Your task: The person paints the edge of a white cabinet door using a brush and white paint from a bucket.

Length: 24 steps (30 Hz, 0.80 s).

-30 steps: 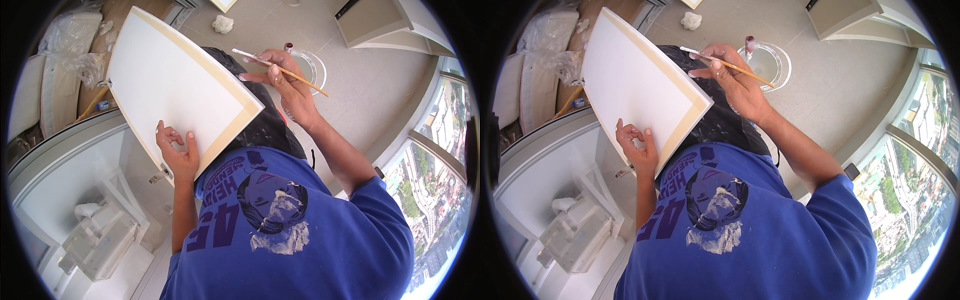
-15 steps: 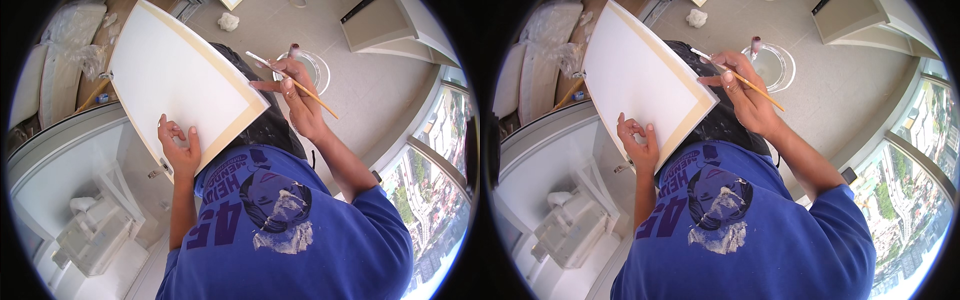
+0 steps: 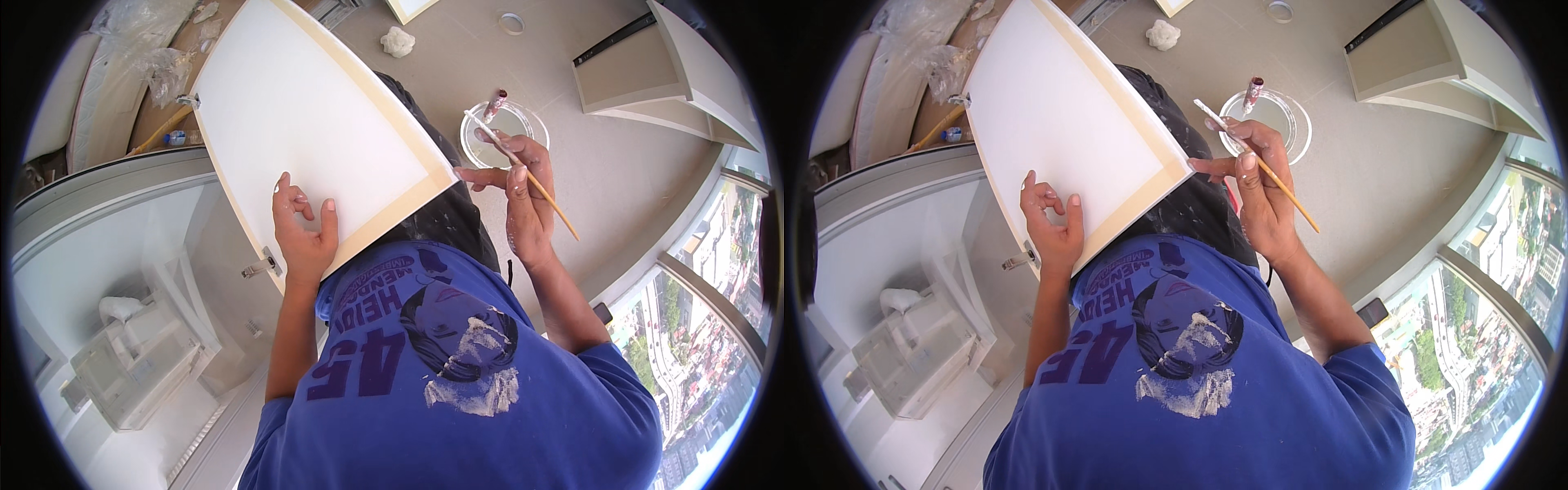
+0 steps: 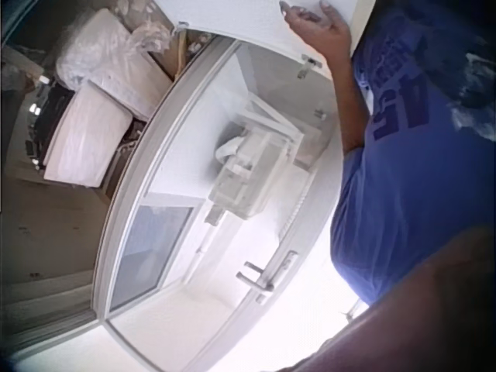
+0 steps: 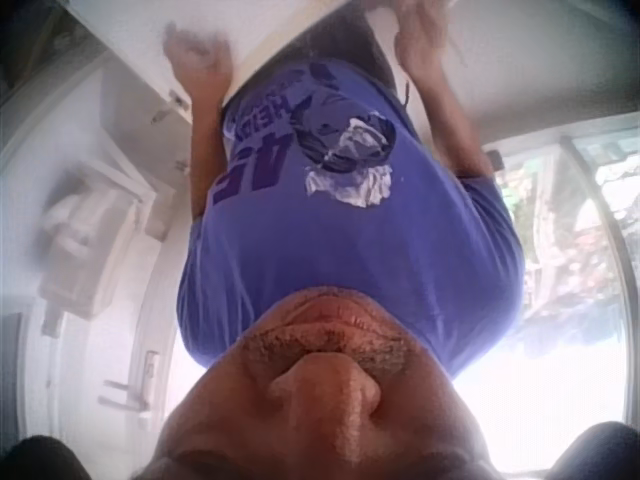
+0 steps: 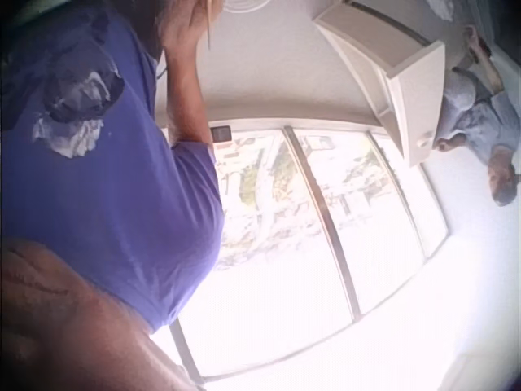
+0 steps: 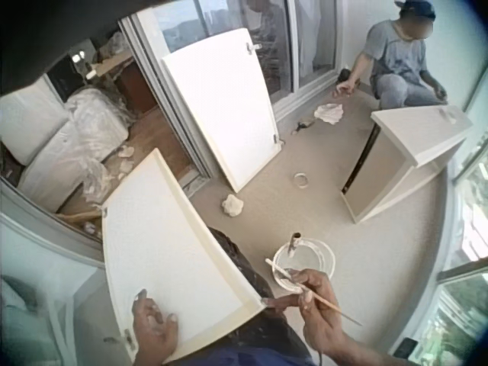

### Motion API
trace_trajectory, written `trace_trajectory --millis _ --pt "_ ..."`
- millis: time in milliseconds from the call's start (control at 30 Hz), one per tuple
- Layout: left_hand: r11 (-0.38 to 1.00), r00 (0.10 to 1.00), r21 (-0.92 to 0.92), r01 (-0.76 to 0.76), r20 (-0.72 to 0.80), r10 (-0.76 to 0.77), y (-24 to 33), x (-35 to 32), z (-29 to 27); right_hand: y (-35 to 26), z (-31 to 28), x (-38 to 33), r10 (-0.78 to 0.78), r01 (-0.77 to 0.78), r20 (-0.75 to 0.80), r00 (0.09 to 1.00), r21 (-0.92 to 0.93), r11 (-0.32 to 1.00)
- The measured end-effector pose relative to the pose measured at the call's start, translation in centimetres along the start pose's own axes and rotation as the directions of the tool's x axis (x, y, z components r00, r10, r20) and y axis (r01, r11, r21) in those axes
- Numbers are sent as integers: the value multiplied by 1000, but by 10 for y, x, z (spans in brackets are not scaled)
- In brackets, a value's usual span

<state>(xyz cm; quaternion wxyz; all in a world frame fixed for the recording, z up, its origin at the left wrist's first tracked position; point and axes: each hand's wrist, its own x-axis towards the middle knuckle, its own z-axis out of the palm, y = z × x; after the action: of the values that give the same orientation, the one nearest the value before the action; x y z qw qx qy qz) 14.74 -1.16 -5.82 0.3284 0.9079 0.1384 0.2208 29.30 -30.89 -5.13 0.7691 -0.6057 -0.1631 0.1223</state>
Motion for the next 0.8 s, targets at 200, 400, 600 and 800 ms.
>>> trace_trajectory --millis 200,400,600,800 --pt "994 999 98 -41 -4 41 1 2 -4 -6 -12 6 43 -46 -101 994 -27 999" --pt "995 999 98 -28 -18 30 14 10 -4 22 3 11 64 -76 -209 976 -51 996" --pt "984 993 143 -109 -35 115 19 11 -10 24 39 -6 109 -128 -171 979 -109 986" --pt "975 987 154 -162 5 163 27 14 -10 20 36 -13 223 -236 -178 958 -56 970"
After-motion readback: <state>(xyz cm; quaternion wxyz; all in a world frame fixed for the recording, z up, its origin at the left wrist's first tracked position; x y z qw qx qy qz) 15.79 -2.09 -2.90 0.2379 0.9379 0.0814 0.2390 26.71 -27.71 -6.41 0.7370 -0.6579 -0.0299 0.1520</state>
